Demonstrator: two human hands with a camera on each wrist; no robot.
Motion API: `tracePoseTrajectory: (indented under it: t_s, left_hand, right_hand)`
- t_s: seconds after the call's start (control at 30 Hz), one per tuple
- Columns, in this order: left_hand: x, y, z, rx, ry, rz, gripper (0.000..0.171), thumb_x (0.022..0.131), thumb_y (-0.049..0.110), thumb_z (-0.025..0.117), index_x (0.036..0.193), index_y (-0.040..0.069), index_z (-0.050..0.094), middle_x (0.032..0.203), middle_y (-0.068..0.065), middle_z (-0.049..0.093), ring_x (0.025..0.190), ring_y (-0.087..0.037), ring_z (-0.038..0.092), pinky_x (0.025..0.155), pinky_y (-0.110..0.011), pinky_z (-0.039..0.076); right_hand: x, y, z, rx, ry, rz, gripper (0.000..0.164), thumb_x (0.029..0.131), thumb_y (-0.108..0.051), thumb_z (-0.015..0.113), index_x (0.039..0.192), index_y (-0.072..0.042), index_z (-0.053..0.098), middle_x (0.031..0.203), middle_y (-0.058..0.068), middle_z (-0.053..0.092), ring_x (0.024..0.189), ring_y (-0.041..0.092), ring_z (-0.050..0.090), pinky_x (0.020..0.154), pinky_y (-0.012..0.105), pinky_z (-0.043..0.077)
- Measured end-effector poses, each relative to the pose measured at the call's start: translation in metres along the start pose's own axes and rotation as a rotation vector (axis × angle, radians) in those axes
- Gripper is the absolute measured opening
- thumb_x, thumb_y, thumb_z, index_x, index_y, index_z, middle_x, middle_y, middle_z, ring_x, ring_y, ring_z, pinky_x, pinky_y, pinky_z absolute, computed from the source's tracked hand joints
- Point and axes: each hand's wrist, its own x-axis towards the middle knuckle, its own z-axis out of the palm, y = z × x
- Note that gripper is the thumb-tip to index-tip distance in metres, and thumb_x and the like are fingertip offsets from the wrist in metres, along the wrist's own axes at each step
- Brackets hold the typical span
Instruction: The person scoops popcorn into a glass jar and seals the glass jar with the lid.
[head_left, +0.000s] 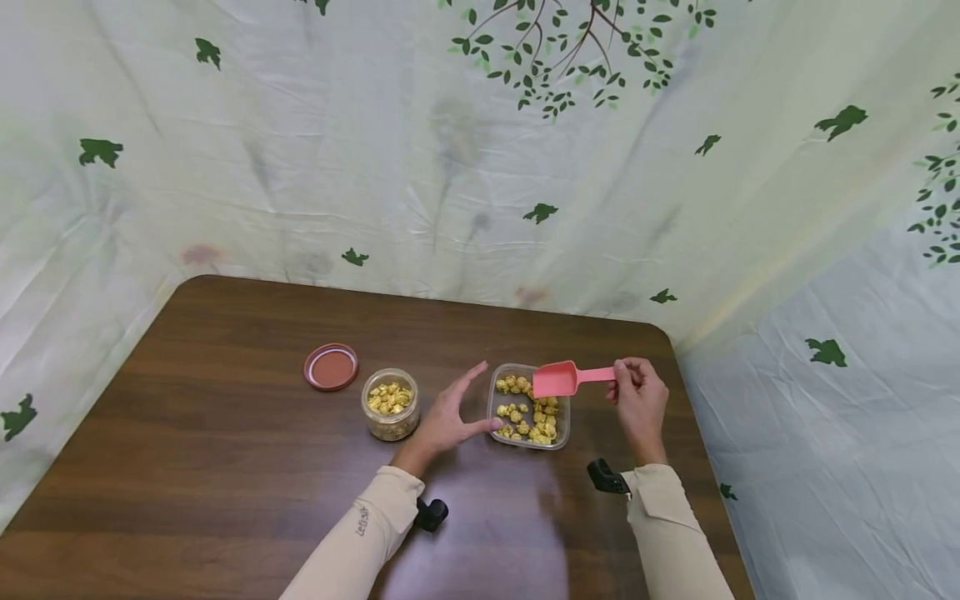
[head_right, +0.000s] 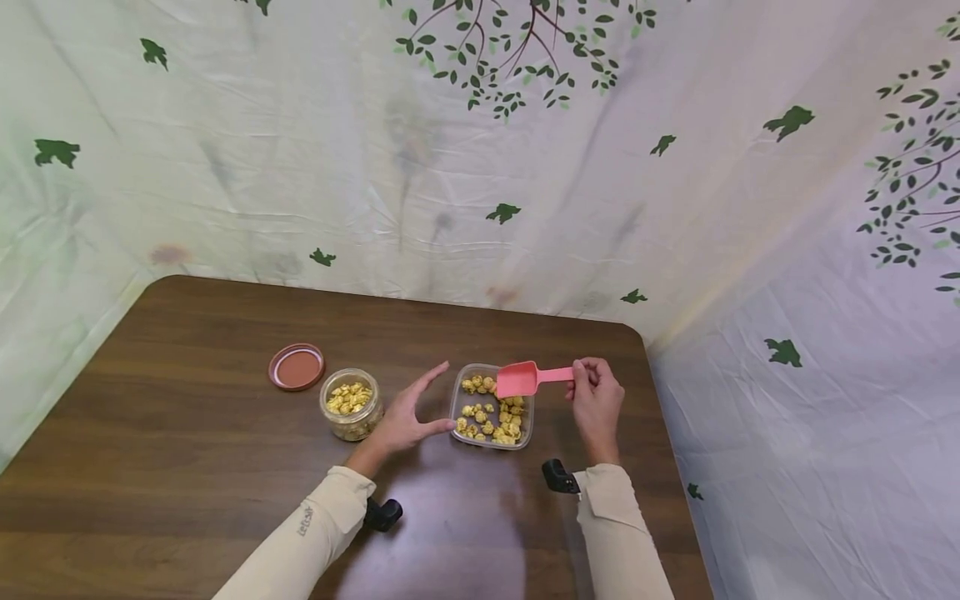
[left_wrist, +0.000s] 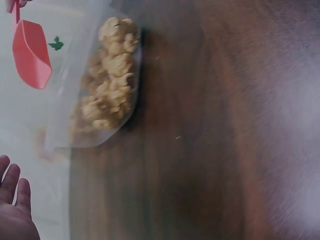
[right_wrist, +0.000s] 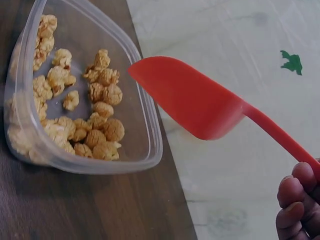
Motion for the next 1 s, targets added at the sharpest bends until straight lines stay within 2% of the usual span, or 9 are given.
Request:
tracePoseTrajectory:
  t_s: [0.1, 0.2, 0.37, 0.57, 0.83, 1.0]
  left_hand:
    - [-0.001, -0.005, 0.007, -0.012, -0.004, -0.003, 0.095, 0.074, 0.033, 0.083, 0.151, 0.013, 0.031, 0.155, -0.008, 0.032, 0.139, -0.033, 0.031, 0.112, -0.052, 0.025]
    - [-0.001, -0.008, 0.013, -0.043, -0.001, -0.012, 0.097, 0.073, 0.029, 0.084, 0.151, 0.01, 0.031, 0.155, -0.011, 0.031, 0.139, -0.035, 0.03, 0.112, -0.052, 0.025]
    - [-0.003, -0.015, 0.023, -0.068, 0.001, -0.042, 0.099, 0.071, 0.026, 0.086, 0.151, 0.009, 0.03, 0.154, -0.014, 0.031, 0.136, -0.039, 0.035, 0.111, -0.053, 0.027]
    - [-0.007, -0.025, 0.034, -0.074, 0.018, -0.092, 0.101, 0.069, 0.029, 0.087, 0.151, 0.011, 0.031, 0.15, -0.019, 0.037, 0.127, -0.043, 0.044, 0.106, -0.055, 0.033]
    - [-0.009, -0.035, 0.044, -0.138, 0.028, -0.087, 0.1, 0.067, 0.024, 0.089, 0.149, 0.006, 0.033, 0.145, -0.02, 0.044, 0.126, -0.039, 0.047, 0.108, -0.05, 0.034]
    - [-0.009, -0.038, 0.047, -0.149, 0.021, -0.089, 0.102, 0.067, 0.023, 0.089, 0.149, 0.005, 0.032, 0.143, -0.018, 0.047, 0.126, -0.036, 0.048, 0.107, -0.048, 0.035]
  right_hand:
    - [0.001, 0.006, -0.002, -0.025, -0.016, -0.005, 0.018, 0.097, -0.003, 0.055, 0.099, 0.014, 0.058, 0.073, 0.03, 0.06, 0.051, 0.016, 0.056, 0.049, 0.018, 0.049]
    - [0.006, 0.022, -0.003, -0.029, -0.033, -0.003, 0.018, 0.097, -0.005, 0.056, 0.099, 0.012, 0.059, 0.072, 0.028, 0.06, 0.051, 0.018, 0.056, 0.047, 0.017, 0.046]
    - [0.011, 0.043, -0.004, -0.064, -0.047, 0.001, 0.018, 0.096, -0.012, 0.058, 0.097, 0.006, 0.062, 0.069, 0.022, 0.061, 0.049, 0.016, 0.054, 0.047, 0.021, 0.048]
    - [0.011, 0.046, -0.004, -0.143, -0.098, -0.013, 0.015, 0.097, -0.012, 0.058, 0.097, 0.003, 0.063, 0.068, 0.017, 0.061, 0.051, 0.02, 0.055, 0.048, 0.021, 0.047]
    - [0.011, 0.047, -0.004, -0.237, -0.156, -0.03, 0.013, 0.097, -0.012, 0.058, 0.096, 0.0, 0.062, 0.067, 0.013, 0.06, 0.05, 0.013, 0.051, 0.047, 0.022, 0.044]
    - [0.01, 0.046, -0.004, -0.288, -0.178, -0.044, 0.012, 0.097, -0.013, 0.058, 0.096, -0.001, 0.062, 0.068, 0.012, 0.06, 0.052, 0.015, 0.051, 0.047, 0.023, 0.044]
